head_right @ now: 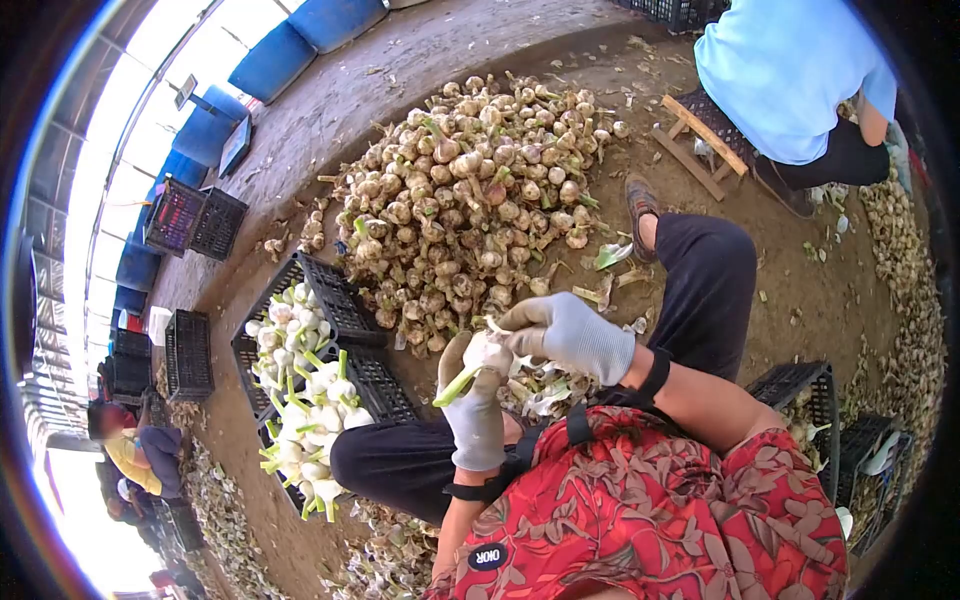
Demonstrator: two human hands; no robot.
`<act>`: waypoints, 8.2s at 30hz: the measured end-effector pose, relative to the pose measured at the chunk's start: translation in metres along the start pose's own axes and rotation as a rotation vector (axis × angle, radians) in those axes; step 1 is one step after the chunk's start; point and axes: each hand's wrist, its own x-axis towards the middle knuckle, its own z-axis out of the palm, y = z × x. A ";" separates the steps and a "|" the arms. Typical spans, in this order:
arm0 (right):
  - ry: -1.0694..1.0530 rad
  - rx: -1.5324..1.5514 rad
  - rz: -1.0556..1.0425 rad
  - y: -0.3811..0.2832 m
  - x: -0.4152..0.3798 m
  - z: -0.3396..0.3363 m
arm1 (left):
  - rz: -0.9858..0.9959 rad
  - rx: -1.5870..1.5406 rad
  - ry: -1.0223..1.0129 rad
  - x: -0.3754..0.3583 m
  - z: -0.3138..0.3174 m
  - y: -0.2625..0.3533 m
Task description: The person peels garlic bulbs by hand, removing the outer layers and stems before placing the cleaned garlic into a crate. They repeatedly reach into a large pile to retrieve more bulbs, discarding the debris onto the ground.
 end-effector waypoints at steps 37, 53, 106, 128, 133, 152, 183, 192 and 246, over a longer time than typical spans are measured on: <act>-0.033 -0.689 -0.586 -0.014 0.014 0.038 | -0.313 -0.932 -0.177 0.013 -0.038 -0.009; -0.553 0.039 0.208 -0.023 0.063 0.046 | 0.326 0.053 0.148 0.007 0.007 0.043; -0.308 0.111 0.165 -0.030 0.116 -0.006 | 0.498 -0.718 0.549 0.203 -0.243 0.106; 0.750 0.502 -0.413 -0.092 0.098 -0.184 | 0.100 1.309 -0.364 0.181 0.020 -0.243; 0.796 0.496 -0.313 -0.085 0.074 -0.202 | 0.322 1.428 -0.476 0.258 0.094 -0.260; 0.028 -0.829 -0.156 -0.010 0.091 -0.121 | -0.355 0.819 -0.225 0.145 -0.017 -0.164; 0.038 0.255 0.121 0.009 0.035 0.031 | 0.333 0.611 -0.117 0.026 -0.025 -0.041; -0.079 0.303 0.061 0.020 0.028 0.005 | 0.140 0.225 -0.210 0.021 -0.014 -0.038; 0.059 -1.244 0.255 0.058 0.047 -0.025 | -0.453 -0.174 -0.468 0.082 -0.050 0.026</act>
